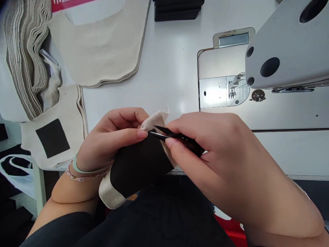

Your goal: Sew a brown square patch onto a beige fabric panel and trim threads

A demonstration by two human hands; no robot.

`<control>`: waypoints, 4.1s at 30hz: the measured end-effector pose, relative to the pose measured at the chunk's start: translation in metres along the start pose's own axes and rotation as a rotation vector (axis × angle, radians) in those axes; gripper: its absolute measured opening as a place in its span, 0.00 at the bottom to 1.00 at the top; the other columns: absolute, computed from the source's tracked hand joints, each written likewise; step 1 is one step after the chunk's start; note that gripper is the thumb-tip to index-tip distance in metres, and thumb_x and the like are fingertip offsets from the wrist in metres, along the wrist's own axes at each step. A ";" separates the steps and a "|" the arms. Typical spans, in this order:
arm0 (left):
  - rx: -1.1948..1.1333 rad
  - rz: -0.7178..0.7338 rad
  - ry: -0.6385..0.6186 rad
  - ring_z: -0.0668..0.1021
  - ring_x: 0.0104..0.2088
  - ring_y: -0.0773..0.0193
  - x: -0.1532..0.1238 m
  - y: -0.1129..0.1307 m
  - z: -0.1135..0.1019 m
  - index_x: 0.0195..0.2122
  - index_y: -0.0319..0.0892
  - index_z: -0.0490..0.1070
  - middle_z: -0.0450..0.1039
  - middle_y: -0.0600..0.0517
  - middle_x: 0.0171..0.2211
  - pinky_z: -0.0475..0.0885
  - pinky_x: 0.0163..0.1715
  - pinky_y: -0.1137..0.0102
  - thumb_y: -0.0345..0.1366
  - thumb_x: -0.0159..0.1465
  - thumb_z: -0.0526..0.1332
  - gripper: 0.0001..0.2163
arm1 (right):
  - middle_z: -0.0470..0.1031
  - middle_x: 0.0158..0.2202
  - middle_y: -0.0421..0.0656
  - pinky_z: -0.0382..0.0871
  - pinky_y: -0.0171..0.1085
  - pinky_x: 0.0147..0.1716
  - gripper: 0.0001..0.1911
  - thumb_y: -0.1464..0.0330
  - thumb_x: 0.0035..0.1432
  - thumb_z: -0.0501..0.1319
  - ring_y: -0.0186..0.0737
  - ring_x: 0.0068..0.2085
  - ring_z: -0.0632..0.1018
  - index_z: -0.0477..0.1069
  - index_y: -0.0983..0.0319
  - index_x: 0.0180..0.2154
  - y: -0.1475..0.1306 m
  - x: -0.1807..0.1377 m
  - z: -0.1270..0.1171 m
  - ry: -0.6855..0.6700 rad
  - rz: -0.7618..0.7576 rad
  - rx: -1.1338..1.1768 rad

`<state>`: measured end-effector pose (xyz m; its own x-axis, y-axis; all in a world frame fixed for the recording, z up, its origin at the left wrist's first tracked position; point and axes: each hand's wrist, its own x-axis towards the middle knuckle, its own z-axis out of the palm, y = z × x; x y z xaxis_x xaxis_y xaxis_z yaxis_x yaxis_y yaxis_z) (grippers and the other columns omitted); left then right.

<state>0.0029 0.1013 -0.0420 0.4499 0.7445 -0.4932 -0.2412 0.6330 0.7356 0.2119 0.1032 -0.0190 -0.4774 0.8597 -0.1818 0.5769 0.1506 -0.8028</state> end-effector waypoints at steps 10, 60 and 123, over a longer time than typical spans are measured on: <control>-0.053 0.040 0.018 0.72 0.24 0.74 -0.001 -0.001 0.005 0.30 0.39 0.75 0.72 0.55 0.25 0.65 0.21 0.79 0.29 0.61 0.65 0.03 | 0.73 0.25 0.38 0.56 0.39 0.23 0.07 0.70 0.63 0.59 0.34 0.23 0.69 0.74 0.58 0.33 -0.010 -0.001 0.011 0.134 -0.018 -0.087; 0.018 0.231 -0.026 0.65 0.25 0.72 0.000 -0.004 -0.001 0.28 0.41 0.63 0.62 0.56 0.25 0.59 0.24 0.74 0.34 0.64 0.61 0.09 | 0.72 0.30 0.38 0.61 0.34 0.25 0.05 0.76 0.63 0.57 0.30 0.27 0.70 0.64 0.61 0.38 0.004 0.003 0.036 0.355 -0.357 -0.353; 0.147 0.210 0.052 0.65 0.25 0.71 -0.001 -0.004 0.000 0.29 0.42 0.67 0.63 0.55 0.25 0.59 0.23 0.74 0.36 0.62 0.64 0.08 | 0.64 0.19 0.34 0.60 0.30 0.15 0.19 0.51 0.50 0.69 0.28 0.19 0.65 0.71 0.57 0.34 -0.001 0.004 0.015 0.188 -0.007 0.356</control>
<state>0.0030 0.0976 -0.0445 0.3570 0.8689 -0.3428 -0.1950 0.4282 0.8824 0.1991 0.0994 -0.0271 -0.3317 0.9386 -0.0949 0.2921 0.0066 -0.9564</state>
